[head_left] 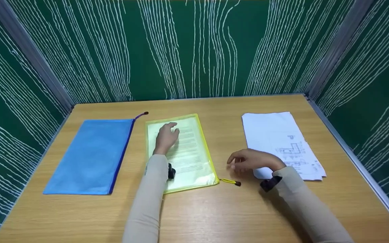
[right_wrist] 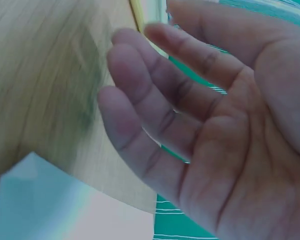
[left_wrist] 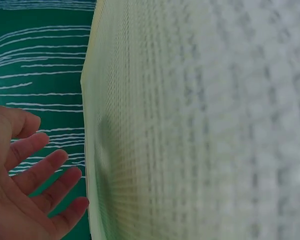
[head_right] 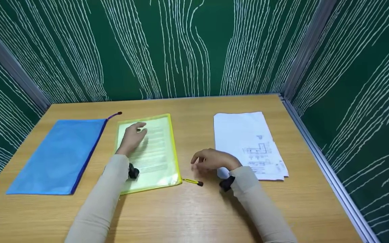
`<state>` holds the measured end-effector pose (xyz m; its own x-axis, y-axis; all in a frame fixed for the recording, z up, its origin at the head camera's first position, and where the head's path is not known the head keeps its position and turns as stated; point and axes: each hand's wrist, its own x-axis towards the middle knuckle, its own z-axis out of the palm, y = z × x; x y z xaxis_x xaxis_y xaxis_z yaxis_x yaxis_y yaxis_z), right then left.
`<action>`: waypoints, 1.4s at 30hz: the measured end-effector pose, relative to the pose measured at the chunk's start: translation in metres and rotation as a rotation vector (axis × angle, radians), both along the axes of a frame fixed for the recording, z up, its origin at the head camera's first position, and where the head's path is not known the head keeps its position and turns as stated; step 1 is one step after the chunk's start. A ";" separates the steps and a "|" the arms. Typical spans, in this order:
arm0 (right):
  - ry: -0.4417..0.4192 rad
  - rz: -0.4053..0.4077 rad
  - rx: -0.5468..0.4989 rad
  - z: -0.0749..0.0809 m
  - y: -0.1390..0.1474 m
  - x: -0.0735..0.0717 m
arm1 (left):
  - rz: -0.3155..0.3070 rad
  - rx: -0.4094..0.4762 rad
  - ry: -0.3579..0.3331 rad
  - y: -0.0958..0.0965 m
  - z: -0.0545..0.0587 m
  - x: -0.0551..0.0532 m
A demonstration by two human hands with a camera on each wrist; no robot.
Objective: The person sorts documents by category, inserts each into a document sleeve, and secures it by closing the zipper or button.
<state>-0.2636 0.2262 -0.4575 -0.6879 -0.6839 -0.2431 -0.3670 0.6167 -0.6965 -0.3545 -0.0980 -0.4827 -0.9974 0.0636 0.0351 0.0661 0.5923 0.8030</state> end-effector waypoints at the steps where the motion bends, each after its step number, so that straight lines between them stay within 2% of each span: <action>1: -0.016 -0.028 -0.009 -0.001 0.000 0.000 | 0.014 -0.003 0.004 -0.001 0.000 0.001; 7: -0.109 -0.209 -0.082 -0.006 0.001 -0.007 | 0.079 -0.028 0.048 -0.013 0.002 0.007; 13: -0.190 -0.360 -0.195 -0.012 -0.007 -0.018 | 0.167 0.004 0.064 -0.030 0.002 0.014; 22: -0.320 -0.476 -0.304 -0.013 -0.026 -0.033 | 0.257 0.030 -0.018 -0.058 -0.001 0.022; 26: -0.385 -0.524 -0.350 -0.015 -0.032 -0.037 | 0.268 0.058 -0.049 -0.067 -0.002 0.027; 33: -0.449 -0.620 -0.350 -0.019 -0.049 -0.042 | 0.253 0.206 -0.056 -0.080 -0.002 0.037; 36: -0.490 -0.644 -0.374 -0.019 -0.054 -0.045 | 0.250 0.246 -0.094 -0.084 -0.001 0.038; 42: -0.553 -0.633 -0.440 -0.023 -0.058 -0.048 | 0.217 0.332 -0.217 -0.092 -0.001 0.039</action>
